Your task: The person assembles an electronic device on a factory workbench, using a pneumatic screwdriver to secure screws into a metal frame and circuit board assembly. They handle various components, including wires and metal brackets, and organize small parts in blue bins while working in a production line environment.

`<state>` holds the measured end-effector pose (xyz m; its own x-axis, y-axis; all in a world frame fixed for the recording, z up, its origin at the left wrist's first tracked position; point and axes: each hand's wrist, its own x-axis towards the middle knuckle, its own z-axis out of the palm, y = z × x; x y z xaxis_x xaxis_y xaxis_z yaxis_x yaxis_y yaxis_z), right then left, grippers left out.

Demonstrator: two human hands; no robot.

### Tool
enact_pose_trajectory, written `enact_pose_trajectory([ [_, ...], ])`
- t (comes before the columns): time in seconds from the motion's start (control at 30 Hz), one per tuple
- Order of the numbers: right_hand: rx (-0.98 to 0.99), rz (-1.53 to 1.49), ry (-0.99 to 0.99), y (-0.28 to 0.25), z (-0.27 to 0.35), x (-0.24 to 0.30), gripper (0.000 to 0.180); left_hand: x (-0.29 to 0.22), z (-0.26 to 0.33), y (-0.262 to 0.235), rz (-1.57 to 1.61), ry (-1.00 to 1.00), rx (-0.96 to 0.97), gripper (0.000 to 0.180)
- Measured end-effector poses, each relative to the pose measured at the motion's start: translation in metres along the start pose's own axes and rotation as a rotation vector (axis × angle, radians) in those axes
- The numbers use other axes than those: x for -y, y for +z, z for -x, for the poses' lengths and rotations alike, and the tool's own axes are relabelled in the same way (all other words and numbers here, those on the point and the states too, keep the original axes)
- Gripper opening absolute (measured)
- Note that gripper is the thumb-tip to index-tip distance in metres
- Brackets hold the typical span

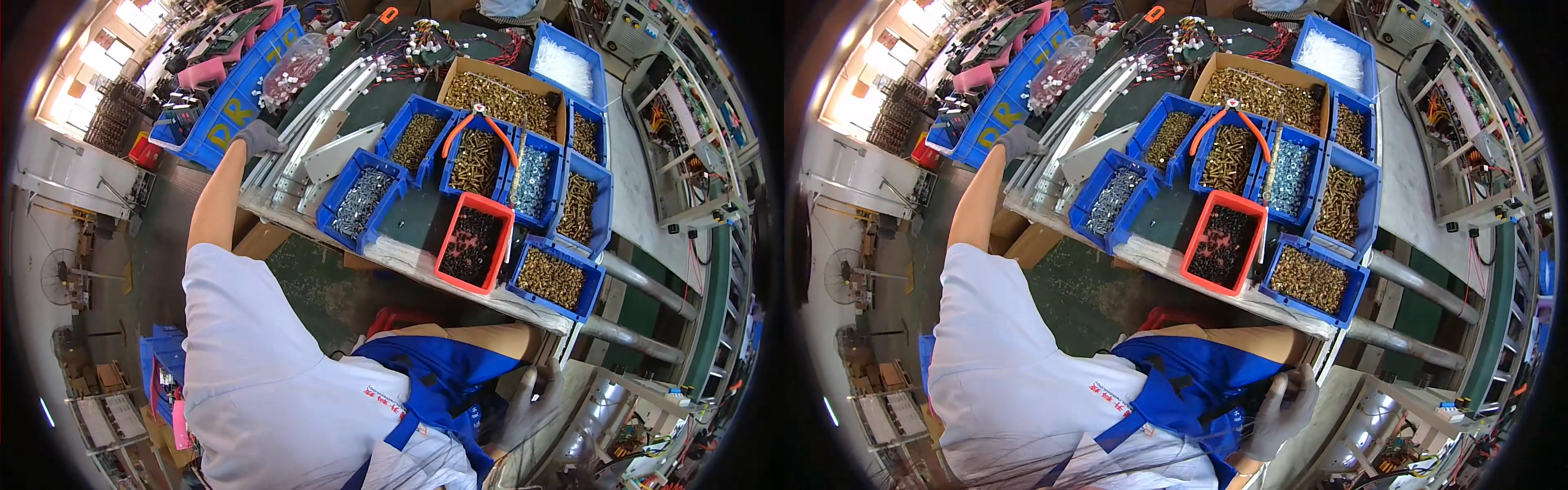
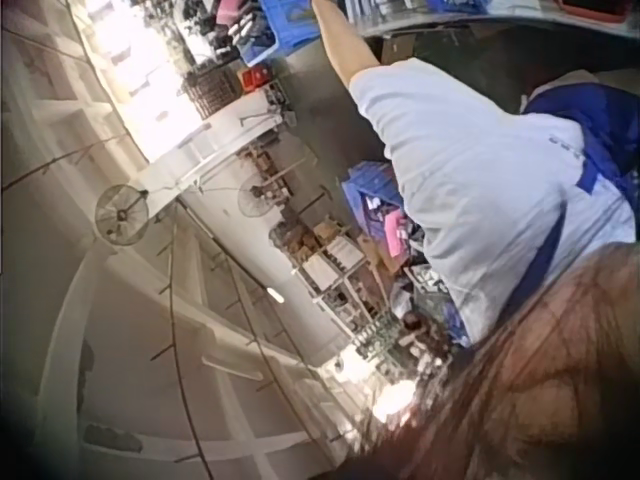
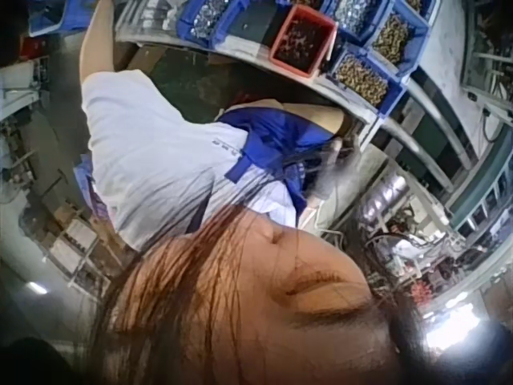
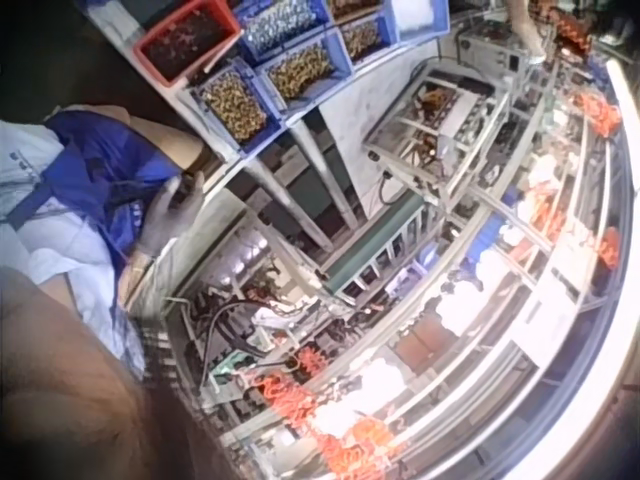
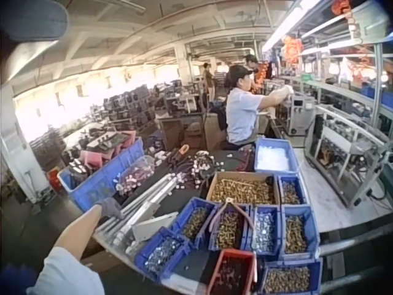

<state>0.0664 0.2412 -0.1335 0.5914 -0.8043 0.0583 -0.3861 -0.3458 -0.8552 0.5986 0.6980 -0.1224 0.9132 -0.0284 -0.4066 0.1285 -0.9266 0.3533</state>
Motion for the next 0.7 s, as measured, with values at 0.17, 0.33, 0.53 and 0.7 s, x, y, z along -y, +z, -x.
enact_pose_trajectory([
  [0.17,0.015,-0.004,-0.004,0.0,0.0,-0.004,0.032,-0.004,0.005,-0.007,-0.005,0.042,-0.018,0.029],
  [0.33,0.022,0.051,-0.005,-0.003,0.001,0.005,0.032,-0.022,0.019,-0.024,0.033,0.026,0.064,0.03],
  [0.53,0.011,-0.059,-0.014,-0.01,0.005,0.003,0.034,-0.047,0.093,-0.005,0.716,0.373,0.066,0.025],
  [0.7,0.085,-0.049,-0.167,-0.005,-0.02,0.008,0.037,-0.132,0.172,0.049,1.028,0.361,0.258,0.04],
])
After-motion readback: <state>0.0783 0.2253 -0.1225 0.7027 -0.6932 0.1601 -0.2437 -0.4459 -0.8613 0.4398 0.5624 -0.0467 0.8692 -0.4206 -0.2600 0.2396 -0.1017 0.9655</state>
